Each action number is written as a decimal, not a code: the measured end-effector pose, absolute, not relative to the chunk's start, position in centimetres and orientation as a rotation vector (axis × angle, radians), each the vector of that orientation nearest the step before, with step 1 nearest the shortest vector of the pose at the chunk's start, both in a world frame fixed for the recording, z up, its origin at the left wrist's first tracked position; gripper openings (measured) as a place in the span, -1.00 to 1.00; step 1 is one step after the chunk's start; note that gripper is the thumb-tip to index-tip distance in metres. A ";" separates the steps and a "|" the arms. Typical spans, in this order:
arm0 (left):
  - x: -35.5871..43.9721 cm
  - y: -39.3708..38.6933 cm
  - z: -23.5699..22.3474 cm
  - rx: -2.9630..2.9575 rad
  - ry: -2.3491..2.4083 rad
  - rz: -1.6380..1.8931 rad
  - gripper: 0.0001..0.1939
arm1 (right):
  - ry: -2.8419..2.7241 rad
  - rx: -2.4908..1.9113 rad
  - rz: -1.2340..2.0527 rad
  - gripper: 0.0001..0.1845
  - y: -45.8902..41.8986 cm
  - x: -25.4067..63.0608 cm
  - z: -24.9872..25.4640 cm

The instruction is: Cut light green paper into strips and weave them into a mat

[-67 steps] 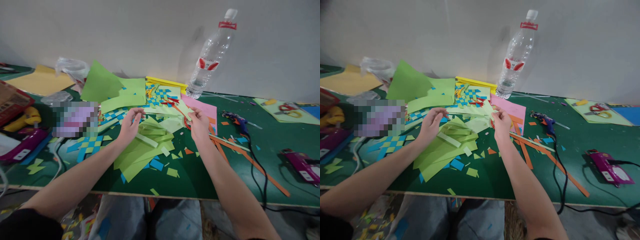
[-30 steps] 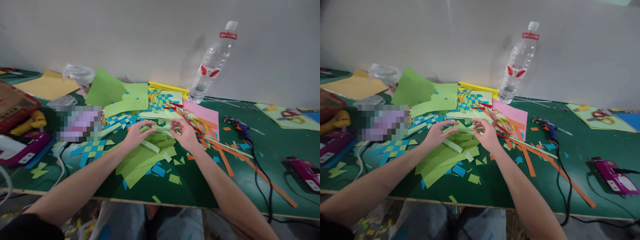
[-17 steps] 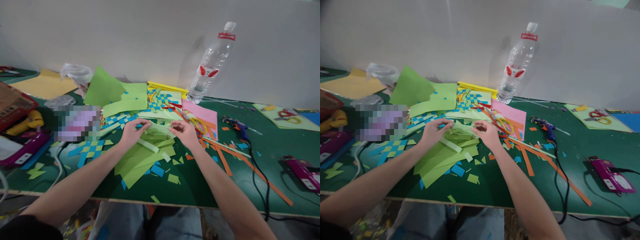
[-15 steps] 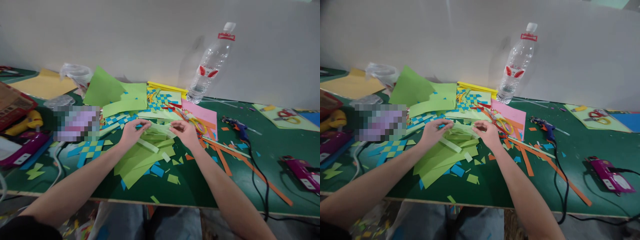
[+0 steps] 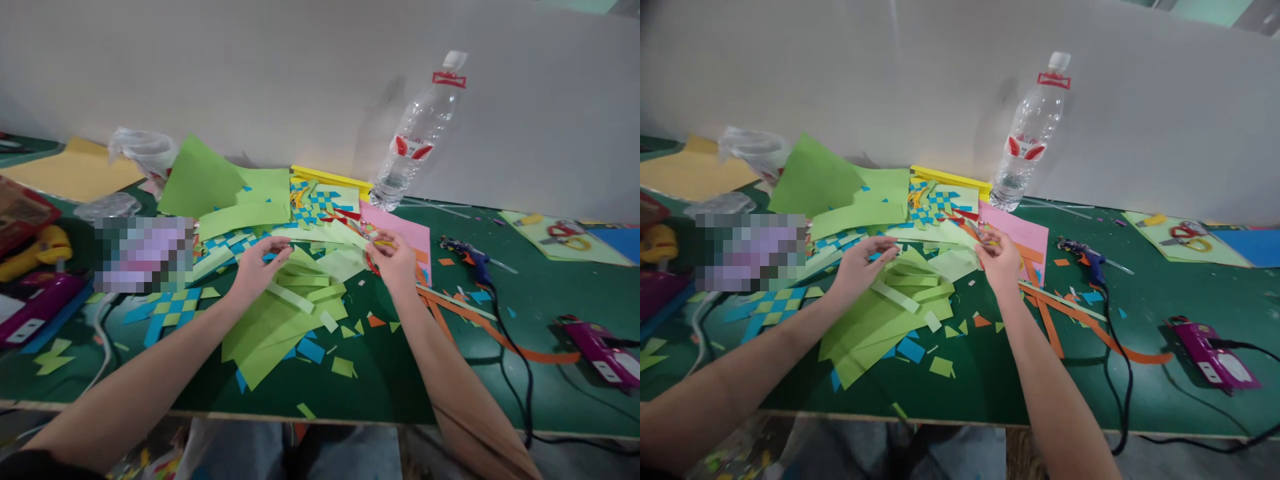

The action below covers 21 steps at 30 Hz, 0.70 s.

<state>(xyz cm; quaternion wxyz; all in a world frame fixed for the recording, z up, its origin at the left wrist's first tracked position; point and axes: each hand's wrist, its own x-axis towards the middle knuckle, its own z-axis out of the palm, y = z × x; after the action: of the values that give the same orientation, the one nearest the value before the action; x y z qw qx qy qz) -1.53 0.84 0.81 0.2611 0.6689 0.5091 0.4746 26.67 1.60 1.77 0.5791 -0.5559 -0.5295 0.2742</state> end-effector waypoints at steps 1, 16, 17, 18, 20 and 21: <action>-1.6 0.9 0.7 1.846 1.388 1.265 -0.67 | -1.218 -1.340 0.600 -0.58 1.9 27.2 1.6; -1.3 0.3 -0.1 2.466 1.218 0.899 -0.84 | -1.834 -1.370 -0.160 -0.80 0.7 25.7 1.4; -1.3 0.4 -0.1 2.477 1.225 0.888 -0.85 | -1.920 -1.321 -0.161 -0.82 0.3 25.0 1.6; -1.3 0.4 -0.1 2.488 1.228 0.880 -0.86 | -2.013 -1.258 -0.160 -0.83 -0.2 24.4 1.7; -1.3 0.4 -0.1 2.500 1.225 0.873 -0.86 | -2.162 -1.146 -0.141 -0.83 -1.0 23.3 1.9; -1.3 0.4 -0.1 2.499 1.219 0.875 -0.84 | -2.233 -1.092 -0.116 -0.81 -1.2 22.9 1.9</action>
<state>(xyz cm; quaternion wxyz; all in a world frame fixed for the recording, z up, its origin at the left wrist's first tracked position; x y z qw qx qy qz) -1.30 0.35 -0.06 0.1135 0.8518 0.4155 0.2982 22.87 -1.23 1.87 0.3207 -0.4156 -0.8499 -0.0443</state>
